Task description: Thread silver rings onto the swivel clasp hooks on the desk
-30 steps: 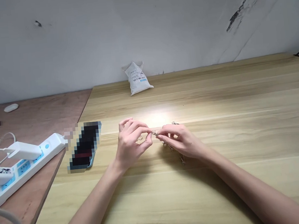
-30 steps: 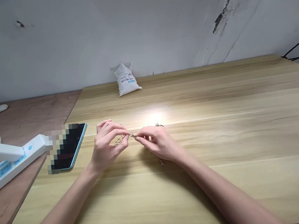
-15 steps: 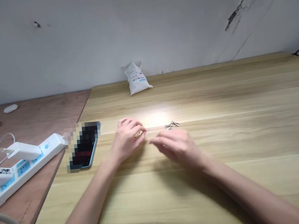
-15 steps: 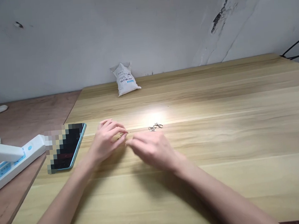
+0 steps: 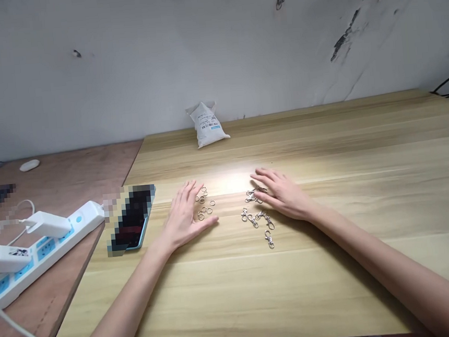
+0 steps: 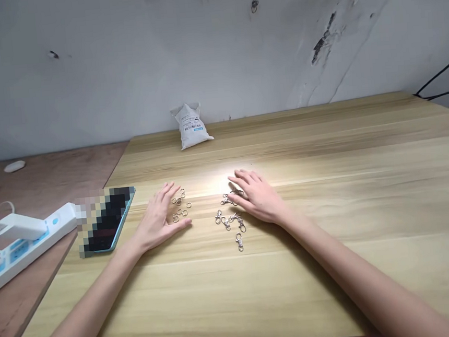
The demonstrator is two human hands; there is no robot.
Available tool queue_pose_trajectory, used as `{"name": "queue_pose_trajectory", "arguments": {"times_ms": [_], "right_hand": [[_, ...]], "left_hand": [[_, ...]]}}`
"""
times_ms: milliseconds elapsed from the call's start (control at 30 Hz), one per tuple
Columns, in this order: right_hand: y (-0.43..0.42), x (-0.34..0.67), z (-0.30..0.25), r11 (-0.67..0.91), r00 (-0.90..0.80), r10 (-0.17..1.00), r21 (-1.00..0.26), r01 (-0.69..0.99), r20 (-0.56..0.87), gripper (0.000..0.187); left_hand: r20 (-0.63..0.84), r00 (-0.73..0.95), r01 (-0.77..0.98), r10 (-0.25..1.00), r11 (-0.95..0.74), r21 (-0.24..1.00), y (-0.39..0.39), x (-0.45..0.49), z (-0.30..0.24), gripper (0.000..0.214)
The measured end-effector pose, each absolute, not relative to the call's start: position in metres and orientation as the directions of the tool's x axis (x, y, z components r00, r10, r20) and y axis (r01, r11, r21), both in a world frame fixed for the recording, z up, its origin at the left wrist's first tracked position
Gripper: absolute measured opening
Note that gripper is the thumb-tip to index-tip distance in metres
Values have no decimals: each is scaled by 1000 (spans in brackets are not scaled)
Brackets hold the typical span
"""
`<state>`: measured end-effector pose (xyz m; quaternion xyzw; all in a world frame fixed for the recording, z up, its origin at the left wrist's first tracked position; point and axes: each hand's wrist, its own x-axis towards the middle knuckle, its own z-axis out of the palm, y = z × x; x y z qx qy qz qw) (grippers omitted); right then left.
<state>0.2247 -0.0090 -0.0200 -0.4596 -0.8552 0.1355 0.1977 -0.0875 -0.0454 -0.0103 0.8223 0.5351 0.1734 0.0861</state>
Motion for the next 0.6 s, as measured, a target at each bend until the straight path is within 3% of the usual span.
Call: {"name": "queue_pose_trajectory", "arguments": {"times_ms": [67, 233, 367, 600], "right_hand": [[-19, 211, -16, 570, -548, 817, -388, 724, 179, 64], [-57, 184, -9, 674, -660, 731, -339, 657, 174, 66], [-97, 178, -11, 692, -678, 715, -318, 648, 171, 50], [-121, 182, -12, 695, -700, 701, -348, 629, 135, 52]], "left_hand": [[138, 406, 859, 903, -429, 281, -40, -80, -13, 86], [103, 444, 855, 890, -455, 249, -17, -59, -15, 62], [101, 490, 830, 866, -499, 249, -1, -47, -16, 51], [100, 518, 820, 849, -527, 223, 6, -44, -18, 51]]}}
